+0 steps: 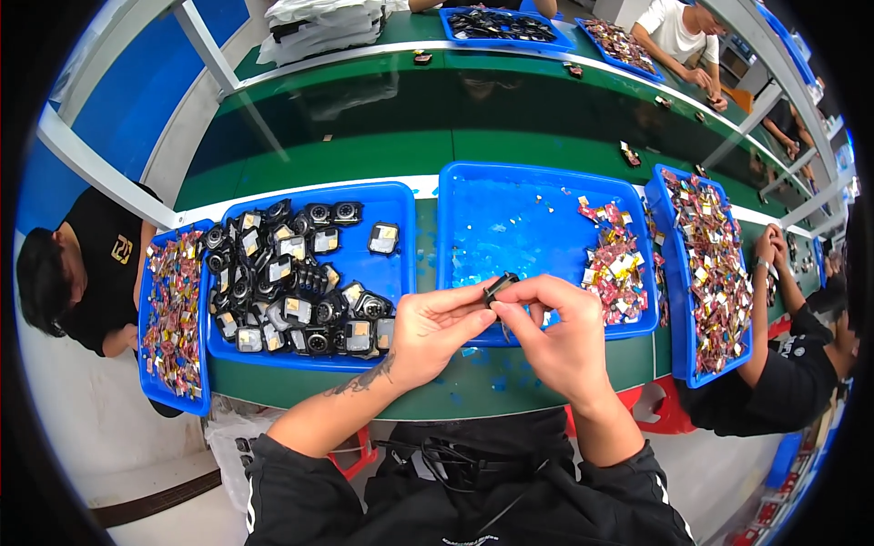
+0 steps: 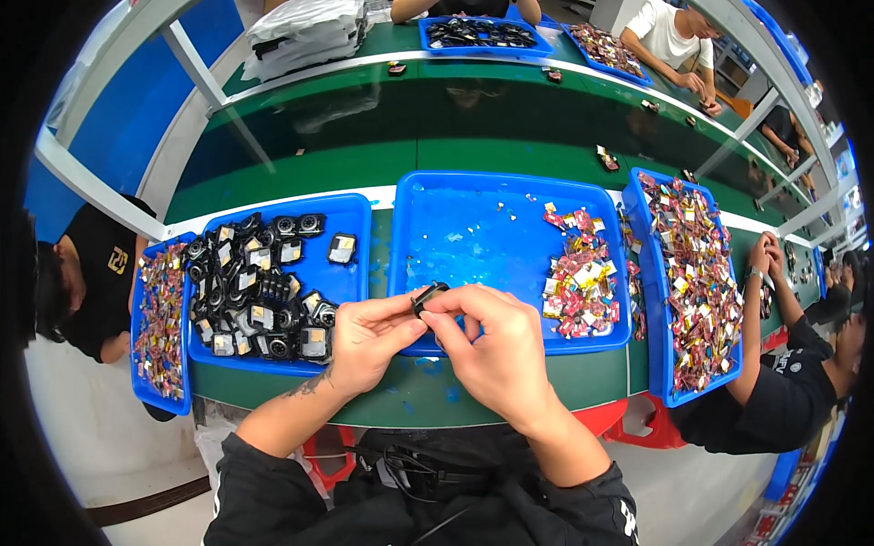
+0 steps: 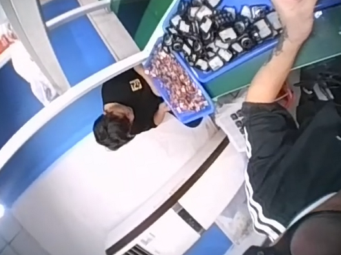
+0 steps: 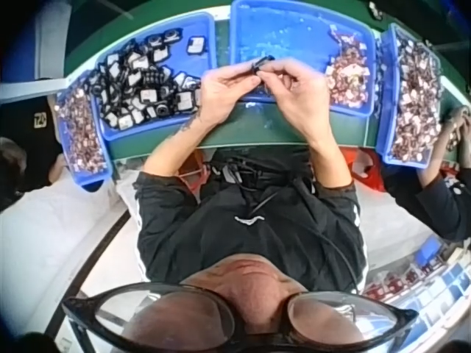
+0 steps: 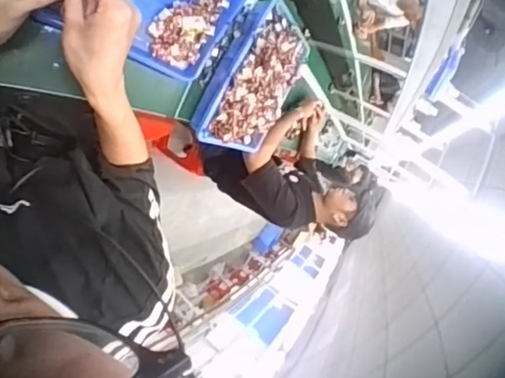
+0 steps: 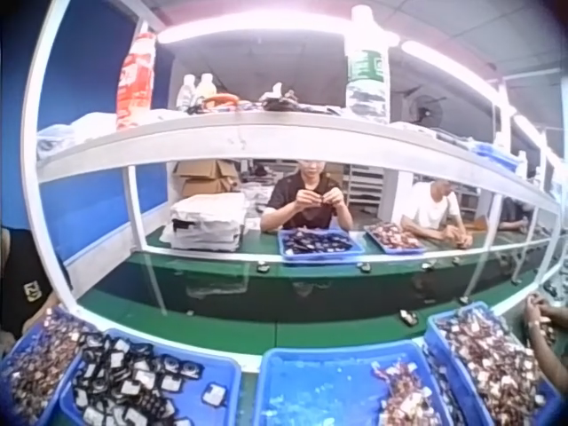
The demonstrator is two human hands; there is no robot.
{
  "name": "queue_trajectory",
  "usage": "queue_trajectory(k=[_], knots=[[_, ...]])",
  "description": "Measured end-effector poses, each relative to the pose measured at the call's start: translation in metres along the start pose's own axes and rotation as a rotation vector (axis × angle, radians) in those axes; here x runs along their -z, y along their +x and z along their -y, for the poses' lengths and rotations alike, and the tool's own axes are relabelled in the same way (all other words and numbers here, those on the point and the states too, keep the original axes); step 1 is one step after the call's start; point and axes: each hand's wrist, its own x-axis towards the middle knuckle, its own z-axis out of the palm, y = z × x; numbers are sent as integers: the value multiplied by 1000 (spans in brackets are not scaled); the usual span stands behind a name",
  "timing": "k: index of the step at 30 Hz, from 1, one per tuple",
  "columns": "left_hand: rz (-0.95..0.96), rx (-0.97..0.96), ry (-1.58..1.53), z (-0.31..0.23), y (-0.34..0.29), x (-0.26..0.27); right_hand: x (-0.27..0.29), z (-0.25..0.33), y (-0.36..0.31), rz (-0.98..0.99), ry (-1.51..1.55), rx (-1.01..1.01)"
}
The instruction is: Assembling small electronic components by attaching colorful parts into black rectangular housings.
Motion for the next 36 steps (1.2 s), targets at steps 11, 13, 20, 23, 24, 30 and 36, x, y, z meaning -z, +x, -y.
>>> queue_trajectory(k=[11,13,20,23,24,30,36], knots=[[6,-72,1,6,0,4,4,-6,0,-20,-152,17],[-109,-57,-129,3,5,-3,7,-11,-10,-53,131,153],[-15,-375,419,-14,6,3,3,-3,-18,-41,638,-252],[75,-641,806,-19,4,-4,11,-13,-19,74,766,-257],[69,-645,868,-20,3,-4,11,-13,-20,91,767,-250],[55,-754,1042,-17,5,1,15,-18,-20,152,766,-325],[111,-566,977,-21,2,5,19,-19,-17,170,231,-170]])
